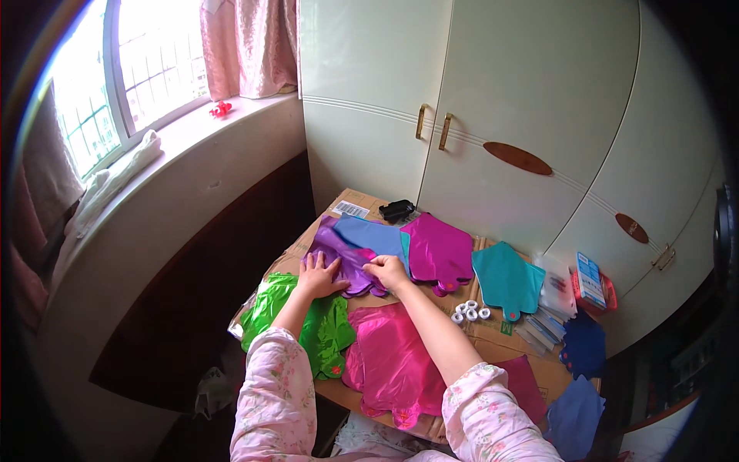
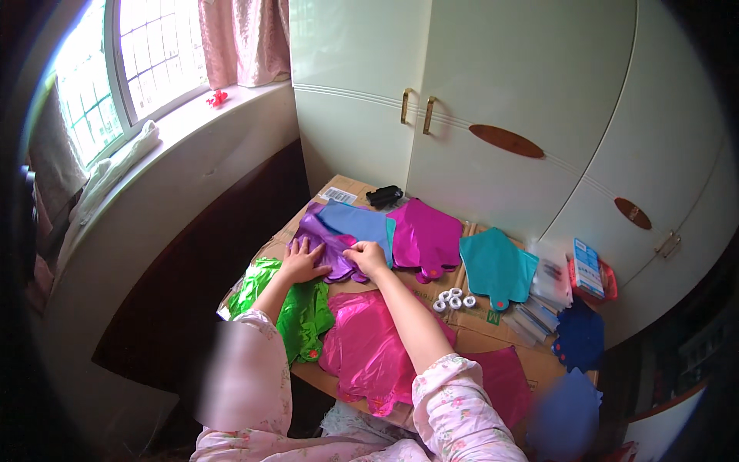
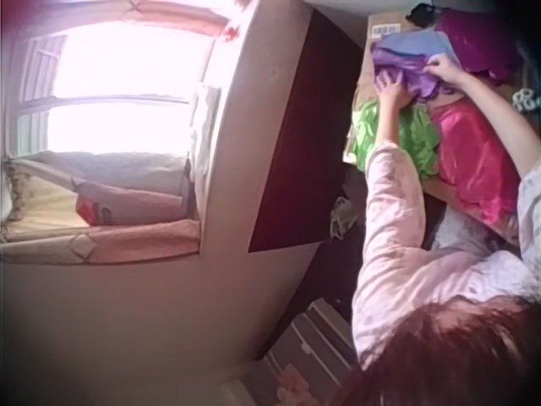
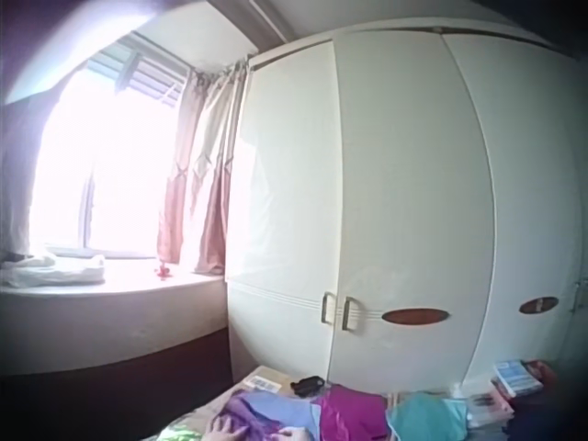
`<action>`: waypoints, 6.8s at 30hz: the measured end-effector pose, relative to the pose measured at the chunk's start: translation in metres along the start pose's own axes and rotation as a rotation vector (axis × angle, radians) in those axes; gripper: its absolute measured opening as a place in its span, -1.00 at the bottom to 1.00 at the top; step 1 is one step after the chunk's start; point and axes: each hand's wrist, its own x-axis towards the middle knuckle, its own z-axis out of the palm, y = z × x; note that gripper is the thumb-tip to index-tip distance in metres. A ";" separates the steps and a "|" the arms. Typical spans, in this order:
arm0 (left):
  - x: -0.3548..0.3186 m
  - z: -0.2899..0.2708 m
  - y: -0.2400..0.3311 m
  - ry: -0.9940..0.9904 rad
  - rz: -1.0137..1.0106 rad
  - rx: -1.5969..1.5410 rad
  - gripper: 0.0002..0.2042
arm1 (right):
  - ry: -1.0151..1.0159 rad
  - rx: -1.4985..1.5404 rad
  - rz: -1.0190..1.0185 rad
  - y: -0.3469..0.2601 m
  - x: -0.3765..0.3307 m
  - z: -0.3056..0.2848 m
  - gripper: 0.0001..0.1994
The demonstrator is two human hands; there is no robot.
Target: Fold colored fabric pieces and insert them into clear plastic packaging bags with cardboard backing.
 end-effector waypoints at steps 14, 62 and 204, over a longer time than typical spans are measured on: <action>0.000 -0.009 0.009 -0.093 -0.021 0.019 -0.11 | 0.869 0.246 0.034 -0.038 0.044 -0.200 -0.84; -0.220 0.008 -0.101 0.403 -0.214 -0.195 -0.60 | -0.524 -0.515 -0.772 -0.071 -0.179 0.112 -0.90; -0.326 0.111 0.348 -1.648 -0.890 -2.141 -0.80 | 0.325 -0.914 0.138 0.009 -0.414 -0.242 -0.54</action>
